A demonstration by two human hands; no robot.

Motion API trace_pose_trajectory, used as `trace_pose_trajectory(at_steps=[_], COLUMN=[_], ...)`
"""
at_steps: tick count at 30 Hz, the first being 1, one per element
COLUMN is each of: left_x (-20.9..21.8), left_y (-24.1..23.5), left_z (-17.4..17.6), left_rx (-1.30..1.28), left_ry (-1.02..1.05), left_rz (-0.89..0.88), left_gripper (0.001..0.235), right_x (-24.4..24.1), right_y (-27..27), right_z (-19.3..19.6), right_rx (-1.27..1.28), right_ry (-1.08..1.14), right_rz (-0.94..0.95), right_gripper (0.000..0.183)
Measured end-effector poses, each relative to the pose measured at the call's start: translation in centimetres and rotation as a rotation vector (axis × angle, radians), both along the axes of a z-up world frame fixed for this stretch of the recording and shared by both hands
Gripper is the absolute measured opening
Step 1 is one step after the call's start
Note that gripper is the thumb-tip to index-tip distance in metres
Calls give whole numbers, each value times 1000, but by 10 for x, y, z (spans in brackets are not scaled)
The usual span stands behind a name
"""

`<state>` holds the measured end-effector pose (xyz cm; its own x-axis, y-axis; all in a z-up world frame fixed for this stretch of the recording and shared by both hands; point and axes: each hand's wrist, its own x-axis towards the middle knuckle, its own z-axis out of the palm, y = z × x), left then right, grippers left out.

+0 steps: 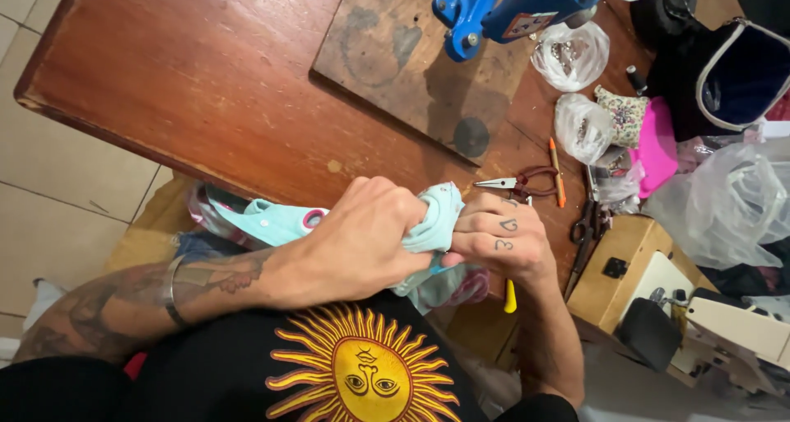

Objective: Attaching metal hardware to a garment using a manual press machine

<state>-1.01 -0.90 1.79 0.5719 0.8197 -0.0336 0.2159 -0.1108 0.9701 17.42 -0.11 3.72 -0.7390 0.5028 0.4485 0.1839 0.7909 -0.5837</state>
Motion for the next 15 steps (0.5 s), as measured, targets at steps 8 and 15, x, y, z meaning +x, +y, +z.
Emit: trace_pose_trajectory(at_steps=[8, 15], left_x=[2, 5], left_y=[-5, -12], left_z=[0, 6], left_rx=[-88, -171], left_ry=[-47, -61], left_rz=[28, -26], left_gripper=[43, 42], right_x=[12, 2], right_y=[-3, -6], right_z=[-15, -15], right_rx=[-153, -289], right_ry=[66, 213], right_rz=[16, 86], right_gripper=[18, 21])
